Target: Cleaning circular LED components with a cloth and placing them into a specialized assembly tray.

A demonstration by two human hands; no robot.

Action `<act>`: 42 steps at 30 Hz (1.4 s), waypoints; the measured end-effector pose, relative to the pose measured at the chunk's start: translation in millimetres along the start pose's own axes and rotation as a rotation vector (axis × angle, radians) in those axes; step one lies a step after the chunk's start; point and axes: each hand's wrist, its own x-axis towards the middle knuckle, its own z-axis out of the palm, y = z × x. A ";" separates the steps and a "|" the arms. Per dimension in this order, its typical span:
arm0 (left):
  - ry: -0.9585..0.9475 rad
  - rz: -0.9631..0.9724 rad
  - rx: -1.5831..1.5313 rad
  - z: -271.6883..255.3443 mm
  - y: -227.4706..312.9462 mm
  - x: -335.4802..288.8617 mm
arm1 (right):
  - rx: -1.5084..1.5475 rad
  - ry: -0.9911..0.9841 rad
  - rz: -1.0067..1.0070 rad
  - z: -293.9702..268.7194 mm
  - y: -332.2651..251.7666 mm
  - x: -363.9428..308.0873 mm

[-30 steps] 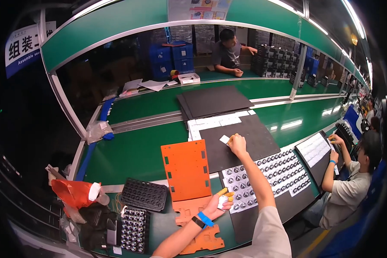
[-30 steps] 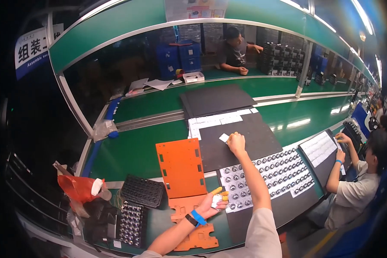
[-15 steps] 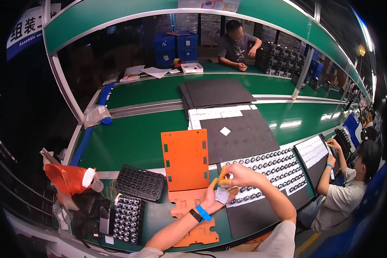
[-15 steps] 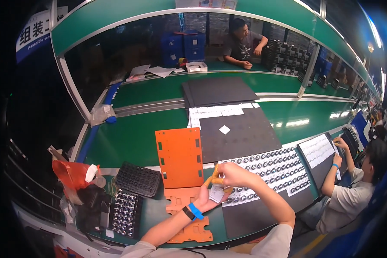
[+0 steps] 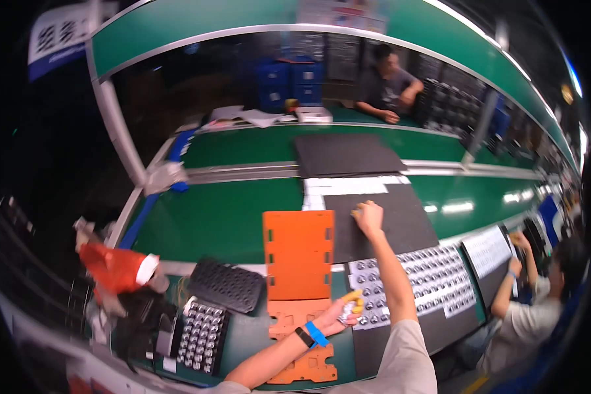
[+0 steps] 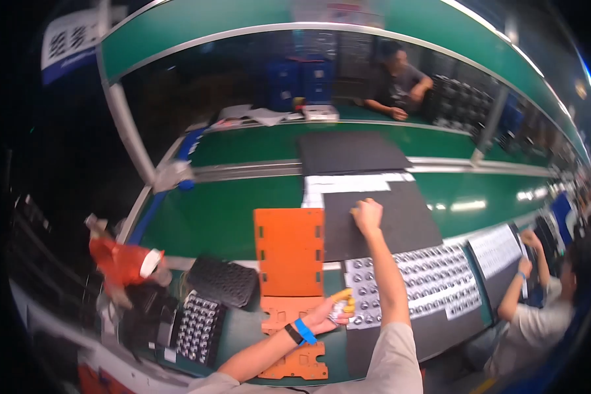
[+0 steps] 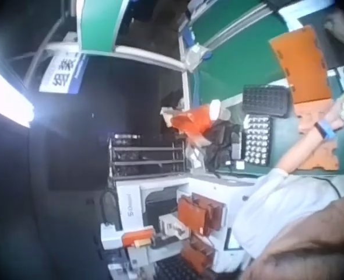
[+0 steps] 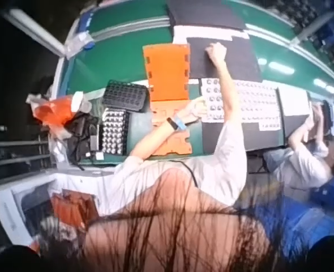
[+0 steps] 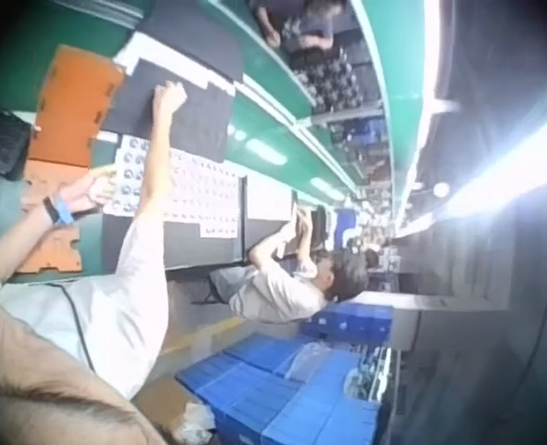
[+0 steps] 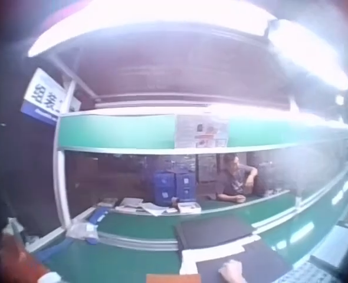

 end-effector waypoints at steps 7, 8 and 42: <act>-0.140 -0.042 0.114 1.8 -7.9 11.9 | -0.133 0.067 0.016 3.6 29.0 -22.9; -0.135 -0.018 0.158 2.3 -6.5 12.9 | -0.102 0.071 0.049 -4.1 25.3 -23.3; 0.181 0.616 -0.128 -56.8 -90.0 -333.3 | 0.542 -0.633 -0.411 -169.2 -440.9 -250.4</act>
